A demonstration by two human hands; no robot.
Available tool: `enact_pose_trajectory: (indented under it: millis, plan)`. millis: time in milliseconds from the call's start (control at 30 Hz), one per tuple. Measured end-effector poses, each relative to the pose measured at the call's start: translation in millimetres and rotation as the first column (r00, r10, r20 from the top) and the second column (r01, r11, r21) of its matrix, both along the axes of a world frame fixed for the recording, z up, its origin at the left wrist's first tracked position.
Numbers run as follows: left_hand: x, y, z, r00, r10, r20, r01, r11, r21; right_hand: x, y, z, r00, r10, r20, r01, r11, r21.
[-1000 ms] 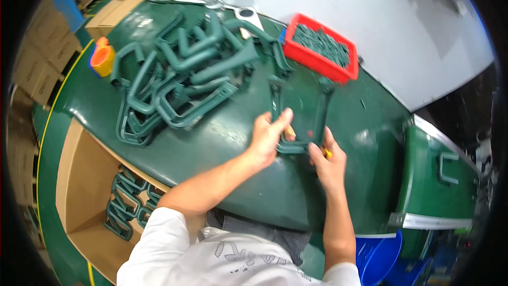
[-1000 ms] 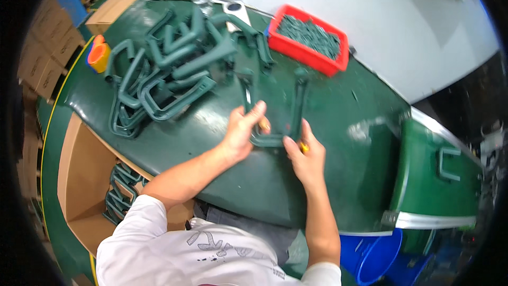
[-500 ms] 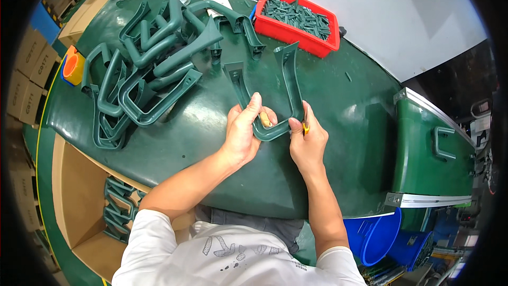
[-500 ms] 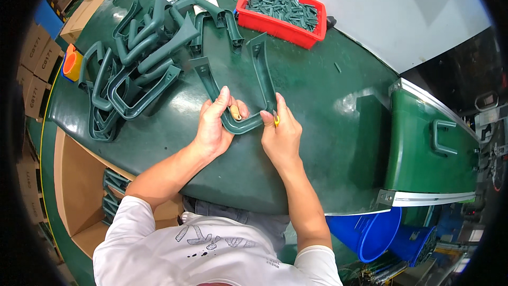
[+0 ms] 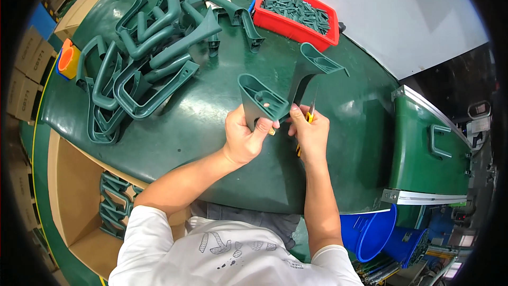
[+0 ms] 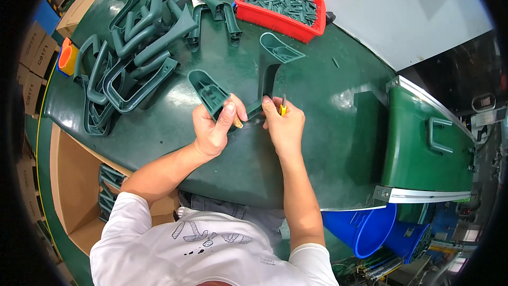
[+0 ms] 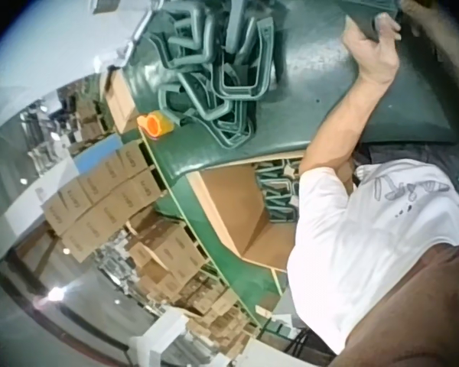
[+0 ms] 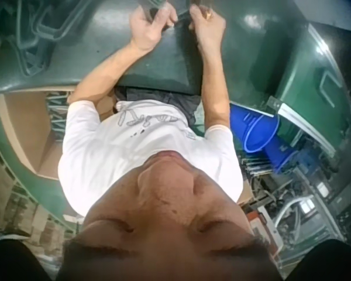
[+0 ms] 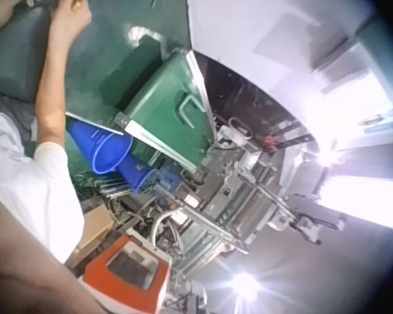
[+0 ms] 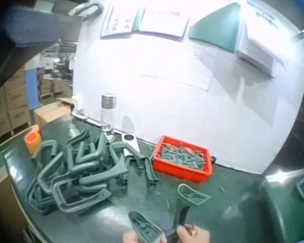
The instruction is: Deburring and cleaning excess material from green plastic U-shaped parts using a handheld tool and sorting them into a box.
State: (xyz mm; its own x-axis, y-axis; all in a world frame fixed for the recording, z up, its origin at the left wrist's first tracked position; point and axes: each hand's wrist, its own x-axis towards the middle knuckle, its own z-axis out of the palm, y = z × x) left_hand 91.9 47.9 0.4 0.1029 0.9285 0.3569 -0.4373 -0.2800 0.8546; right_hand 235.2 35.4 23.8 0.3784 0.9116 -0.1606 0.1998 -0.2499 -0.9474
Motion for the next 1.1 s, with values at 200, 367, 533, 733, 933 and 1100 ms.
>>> enact_pose_trajectory:
  millis: [200, 367, 533, 733, 933, 1100]
  plan:
    - [-6, 9, -18, 0.979, 0.178, -0.096, -0.141, 0.943, 0.303, -8, -18, -10, 0.686, 0.08, -0.723, -0.2, 0.976, -0.081]
    - [0, 1, -5, 0.994, 0.1, 0.037, -0.101, 0.995, 0.024, -32, -31, -10, 0.825, 0.026, -0.564, -0.081, 0.994, -0.073]
    - [-8, 24, -1, 0.977, 0.185, 0.102, -0.167, 0.973, -0.159, -47, -62, 15, 0.987, 0.119, 0.105, -0.149, 0.924, 0.353]
    - [-7, 32, 0, 0.967, -0.08, 0.241, 0.163, 0.924, -0.347, 12, -3, 88, 0.852, -0.304, 0.427, -0.12, 0.68, 0.724]
    - [-6, 32, 3, 0.921, -0.207, 0.329, 0.326, 0.874, -0.36, 32, 34, 23, 0.783, -0.004, 0.622, -0.344, 0.83, 0.439]
    - [-6, 29, 3, 0.875, -0.381, 0.299, 0.416, 0.907, -0.063, 19, 7, -15, 0.953, 0.122, 0.276, -0.182, 0.962, 0.204]
